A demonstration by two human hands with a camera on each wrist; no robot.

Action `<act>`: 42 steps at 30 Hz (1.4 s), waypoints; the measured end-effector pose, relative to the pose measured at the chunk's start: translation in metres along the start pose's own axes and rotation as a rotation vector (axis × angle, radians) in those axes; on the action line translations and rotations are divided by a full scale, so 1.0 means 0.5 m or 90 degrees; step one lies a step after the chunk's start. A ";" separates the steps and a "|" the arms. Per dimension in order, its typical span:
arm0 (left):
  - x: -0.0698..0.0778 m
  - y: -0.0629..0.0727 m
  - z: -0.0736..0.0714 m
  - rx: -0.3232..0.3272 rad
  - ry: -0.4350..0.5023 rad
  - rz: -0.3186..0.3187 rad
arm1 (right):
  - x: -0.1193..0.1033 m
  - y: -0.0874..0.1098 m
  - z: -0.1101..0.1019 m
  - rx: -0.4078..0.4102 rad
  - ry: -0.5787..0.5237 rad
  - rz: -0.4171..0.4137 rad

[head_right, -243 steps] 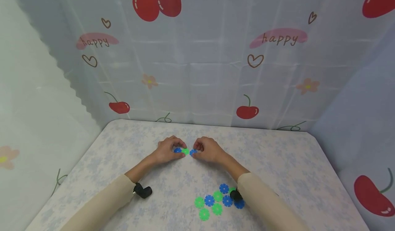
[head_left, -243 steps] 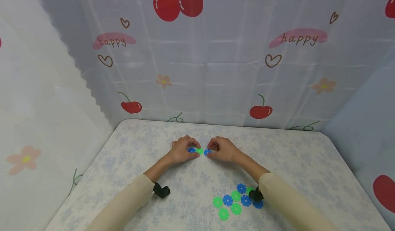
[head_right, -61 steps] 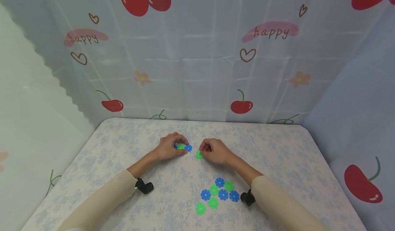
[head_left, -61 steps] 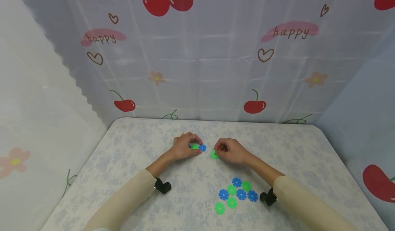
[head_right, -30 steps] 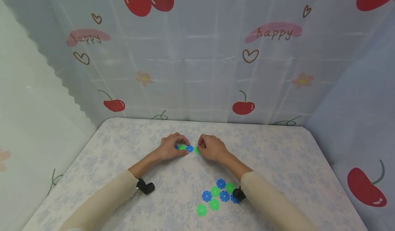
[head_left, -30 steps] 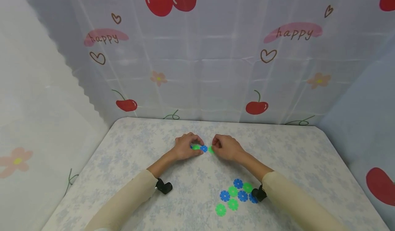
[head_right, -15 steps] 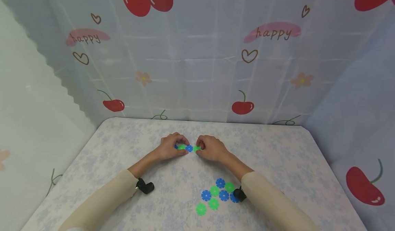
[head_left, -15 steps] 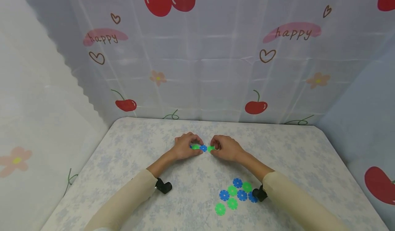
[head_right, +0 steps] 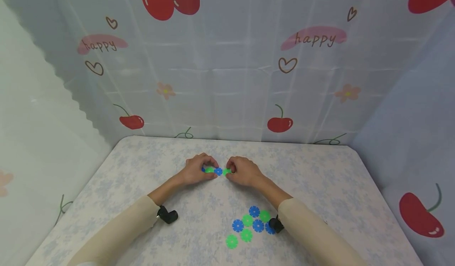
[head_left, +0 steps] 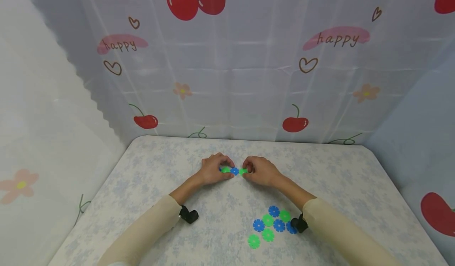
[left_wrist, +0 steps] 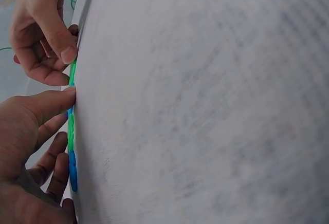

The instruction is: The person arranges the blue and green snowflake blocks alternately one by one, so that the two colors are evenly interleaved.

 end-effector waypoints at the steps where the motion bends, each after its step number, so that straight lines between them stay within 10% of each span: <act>1: 0.001 -0.001 0.001 -0.002 0.000 0.000 | 0.001 0.001 0.000 0.001 -0.003 -0.002; 42: 0.047 -0.019 0.033 -0.046 -0.026 0.045 | 0.050 0.233 -0.065 -0.094 -0.142 -0.076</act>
Point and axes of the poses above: each hand's wrist, its own y-axis away from the middle knuckle, its own z-axis out of the palm, x = y × z, the point moved 2 cm from there along -y, towards the middle knuckle, and after that the axes turned 8 degrees about x, right-handed, at the moved point
